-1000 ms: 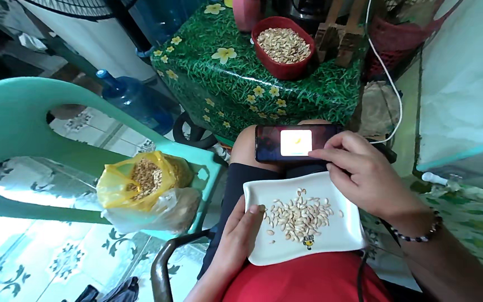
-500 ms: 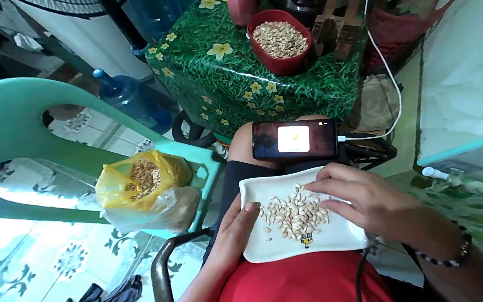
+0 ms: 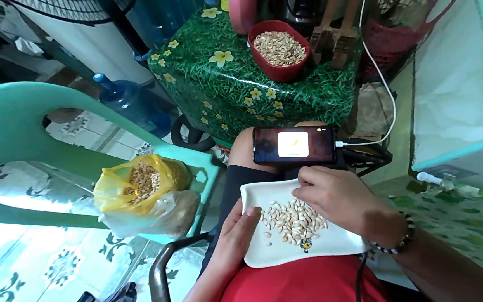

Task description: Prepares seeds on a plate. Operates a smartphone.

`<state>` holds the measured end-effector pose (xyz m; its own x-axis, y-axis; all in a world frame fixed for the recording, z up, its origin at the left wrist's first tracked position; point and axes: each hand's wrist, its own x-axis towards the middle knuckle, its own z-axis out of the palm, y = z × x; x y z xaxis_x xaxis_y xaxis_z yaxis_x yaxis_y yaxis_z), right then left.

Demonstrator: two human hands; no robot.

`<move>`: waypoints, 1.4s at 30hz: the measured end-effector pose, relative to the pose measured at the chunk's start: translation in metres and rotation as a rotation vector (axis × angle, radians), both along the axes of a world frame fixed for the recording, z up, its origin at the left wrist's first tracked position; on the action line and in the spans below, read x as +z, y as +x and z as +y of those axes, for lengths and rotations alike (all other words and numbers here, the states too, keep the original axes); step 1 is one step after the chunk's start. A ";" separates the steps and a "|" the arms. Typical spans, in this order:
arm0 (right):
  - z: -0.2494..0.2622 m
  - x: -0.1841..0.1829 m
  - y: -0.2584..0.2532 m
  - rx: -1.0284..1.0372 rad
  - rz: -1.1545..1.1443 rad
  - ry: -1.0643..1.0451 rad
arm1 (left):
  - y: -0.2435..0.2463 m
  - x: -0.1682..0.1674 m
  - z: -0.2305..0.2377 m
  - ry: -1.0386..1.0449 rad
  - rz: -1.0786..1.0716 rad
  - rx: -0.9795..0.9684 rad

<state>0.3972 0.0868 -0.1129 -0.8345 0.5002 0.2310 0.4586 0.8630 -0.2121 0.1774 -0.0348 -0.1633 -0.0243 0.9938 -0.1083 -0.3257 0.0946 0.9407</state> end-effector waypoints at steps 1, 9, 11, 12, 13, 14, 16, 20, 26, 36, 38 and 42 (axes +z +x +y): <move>-0.001 0.000 -0.001 0.004 -0.007 0.002 | 0.000 0.000 0.000 -0.001 0.000 -0.001; 0.056 0.038 -0.003 0.013 0.204 -0.299 | 0.001 0.000 0.001 -0.010 0.000 0.002; 0.093 0.058 -0.009 -0.118 0.270 -0.339 | 0.000 0.000 0.001 -0.009 0.006 0.004; 0.112 0.067 -0.014 -0.188 0.289 -0.329 | 0.001 0.000 0.001 -0.010 0.010 0.007; 0.132 0.075 -0.020 -0.253 0.304 -0.308 | 0.001 0.000 0.001 -0.010 0.011 0.010; 0.151 0.081 -0.028 -0.318 0.323 -0.281 | 0.001 0.000 0.001 -0.011 0.010 0.011; 0.188 0.090 -0.045 -0.436 0.346 -0.230 | 0.000 0.001 0.001 -0.012 0.009 0.013; 0.240 0.090 -0.068 -0.585 0.297 -0.143 | 0.000 0.001 0.001 -0.026 0.029 0.018; 0.194 0.088 -0.064 -0.394 0.340 -0.245 | -0.001 -0.001 0.001 -0.006 -0.012 0.009; 0.015 0.022 0.010 0.347 0.026 -0.357 | 0.003 0.001 0.002 -0.015 0.028 0.010; 0.005 0.010 0.014 0.365 0.053 -0.375 | 0.003 0.002 0.001 -0.019 0.037 0.012; -0.007 -0.001 0.018 0.272 0.108 -0.353 | 0.004 0.003 0.002 -0.010 0.040 0.019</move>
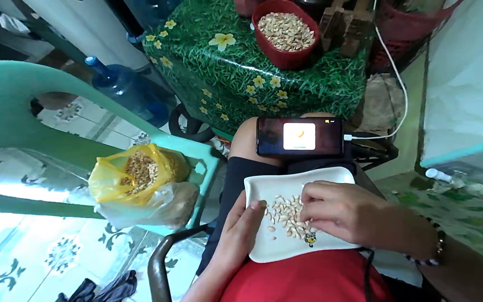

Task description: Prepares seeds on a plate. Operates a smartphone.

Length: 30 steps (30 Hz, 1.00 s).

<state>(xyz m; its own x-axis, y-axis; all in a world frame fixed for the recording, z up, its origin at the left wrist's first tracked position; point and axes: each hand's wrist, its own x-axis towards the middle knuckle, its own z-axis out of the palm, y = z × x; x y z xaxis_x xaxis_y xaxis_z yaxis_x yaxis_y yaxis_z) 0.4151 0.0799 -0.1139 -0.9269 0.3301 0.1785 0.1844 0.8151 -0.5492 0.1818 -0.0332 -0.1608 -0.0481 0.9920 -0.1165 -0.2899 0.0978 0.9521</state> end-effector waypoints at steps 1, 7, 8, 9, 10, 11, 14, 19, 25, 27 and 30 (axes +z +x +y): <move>-0.002 -0.003 0.000 -0.039 0.033 0.006 | 0.000 0.000 0.000 0.004 0.002 0.000; -0.003 0.007 0.000 -0.366 0.158 0.163 | 0.000 0.001 0.000 0.004 0.021 -0.001; 0.003 0.011 0.000 -0.454 0.151 0.208 | 0.000 0.001 0.000 -0.001 0.022 -0.001; 0.010 0.013 0.000 -0.528 0.142 0.248 | 0.000 0.002 0.000 -0.002 0.025 0.000; 0.018 0.015 0.000 -0.587 0.118 0.277 | 0.000 0.002 0.000 -0.004 0.026 0.003; 0.025 0.014 0.000 -0.631 0.094 0.293 | 0.000 0.003 0.000 -0.008 0.028 0.006; 0.039 0.009 -0.002 -0.693 0.061 0.309 | -0.001 0.002 0.000 -0.005 0.015 -0.002; 0.046 0.012 -0.011 -0.734 0.026 0.330 | -0.001 0.001 0.001 0.001 -0.002 -0.007; 0.052 0.015 -0.017 -0.740 -0.010 0.331 | -0.002 0.001 0.000 -0.010 -0.015 -0.009; 0.053 0.015 -0.018 -0.742 -0.027 0.328 | -0.002 0.001 0.000 -0.009 -0.017 -0.011; 0.054 0.015 -0.016 -0.742 -0.028 0.326 | -0.001 0.000 0.000 -0.001 -0.023 -0.009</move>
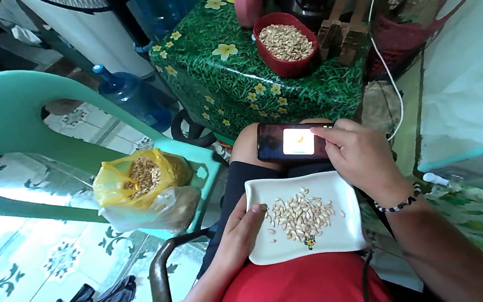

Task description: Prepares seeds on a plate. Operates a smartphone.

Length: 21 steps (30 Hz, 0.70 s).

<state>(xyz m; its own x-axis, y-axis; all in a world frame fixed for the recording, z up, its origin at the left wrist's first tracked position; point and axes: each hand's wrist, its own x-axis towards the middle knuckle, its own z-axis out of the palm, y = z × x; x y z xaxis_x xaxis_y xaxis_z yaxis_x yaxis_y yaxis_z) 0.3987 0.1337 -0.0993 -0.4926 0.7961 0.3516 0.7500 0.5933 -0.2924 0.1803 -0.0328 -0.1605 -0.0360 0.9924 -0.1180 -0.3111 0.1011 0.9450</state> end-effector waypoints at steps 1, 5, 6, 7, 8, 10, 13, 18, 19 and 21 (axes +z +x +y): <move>0.000 0.001 0.001 -0.002 0.009 0.002 | 0.000 0.000 0.000 0.001 -0.001 0.000; -0.001 0.004 0.010 -0.001 0.053 0.037 | 0.000 0.000 -0.001 -0.001 0.010 0.007; -0.002 0.004 0.013 0.005 0.060 0.044 | 0.000 0.000 -0.001 -0.003 0.008 0.008; -0.002 0.003 0.016 0.016 0.066 0.047 | 0.000 0.000 -0.001 -0.005 0.003 0.006; -0.003 0.002 0.018 0.021 0.070 0.046 | 0.000 0.000 0.000 -0.006 0.000 0.005; -0.005 -0.002 0.021 0.026 0.078 0.036 | 0.001 0.000 0.000 -0.007 -0.003 0.006; -0.008 -0.005 0.022 0.034 0.097 0.017 | 0.001 0.000 -0.001 -0.009 -0.004 0.005; -0.012 -0.006 0.012 0.084 0.117 0.011 | 0.001 0.001 -0.001 -0.024 0.004 0.012; -0.012 -0.006 0.011 0.086 0.118 0.016 | 0.001 0.001 -0.001 -0.023 0.005 0.010; -0.008 -0.006 0.009 0.075 0.118 0.019 | 0.000 0.001 -0.001 -0.017 -0.002 0.006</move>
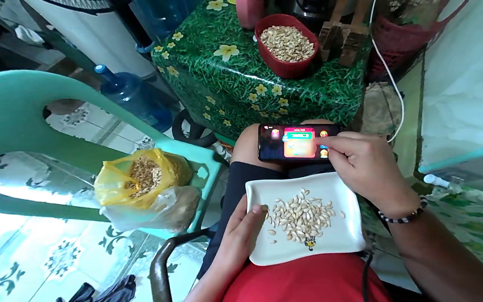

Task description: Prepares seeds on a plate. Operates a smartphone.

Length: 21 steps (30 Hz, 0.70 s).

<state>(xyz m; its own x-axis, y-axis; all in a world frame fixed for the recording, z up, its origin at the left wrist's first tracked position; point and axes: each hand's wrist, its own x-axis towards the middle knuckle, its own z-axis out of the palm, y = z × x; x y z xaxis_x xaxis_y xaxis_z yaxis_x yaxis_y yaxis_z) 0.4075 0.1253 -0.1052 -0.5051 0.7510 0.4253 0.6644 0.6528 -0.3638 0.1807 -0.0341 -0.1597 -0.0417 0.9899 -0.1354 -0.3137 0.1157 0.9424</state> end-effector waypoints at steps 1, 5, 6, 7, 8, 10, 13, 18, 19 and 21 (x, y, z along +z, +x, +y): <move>0.002 0.001 -0.001 -0.017 -0.006 -0.009 | 0.000 0.000 0.000 0.001 -0.003 -0.002; 0.008 0.005 -0.005 -0.081 -0.042 -0.052 | 0.000 -0.001 0.001 0.005 -0.001 -0.003; 0.009 0.005 -0.006 -0.083 -0.042 -0.055 | 0.000 -0.001 0.000 0.006 -0.003 -0.003; 0.009 0.005 -0.007 -0.084 -0.041 -0.056 | 0.000 -0.001 0.000 0.006 -0.004 -0.002; 0.010 0.006 -0.008 -0.080 -0.034 -0.054 | 0.000 -0.001 0.000 0.009 -0.008 -0.002; 0.011 0.006 -0.009 -0.067 -0.018 -0.041 | 0.000 -0.001 0.000 0.013 -0.018 -0.006; 0.012 0.007 -0.011 -0.055 -0.008 -0.030 | 0.000 -0.001 0.000 0.008 -0.024 -0.004; 0.013 0.004 -0.013 -0.064 -0.031 -0.028 | 0.001 0.000 -0.001 0.004 -0.012 0.001; 0.013 0.005 -0.012 -0.062 -0.032 -0.039 | 0.001 0.001 -0.001 0.005 -0.011 0.002; 0.012 0.007 -0.011 -0.051 -0.011 -0.048 | 0.000 0.000 -0.001 0.013 -0.002 0.002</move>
<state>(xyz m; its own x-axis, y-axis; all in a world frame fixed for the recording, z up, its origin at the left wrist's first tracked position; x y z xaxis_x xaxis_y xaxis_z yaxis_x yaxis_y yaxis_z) 0.3967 0.1377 -0.0985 -0.4704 0.7952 0.3827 0.7003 0.6003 -0.3864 0.1811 -0.0350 -0.1600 -0.0435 0.9915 -0.1228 -0.3155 0.1030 0.9433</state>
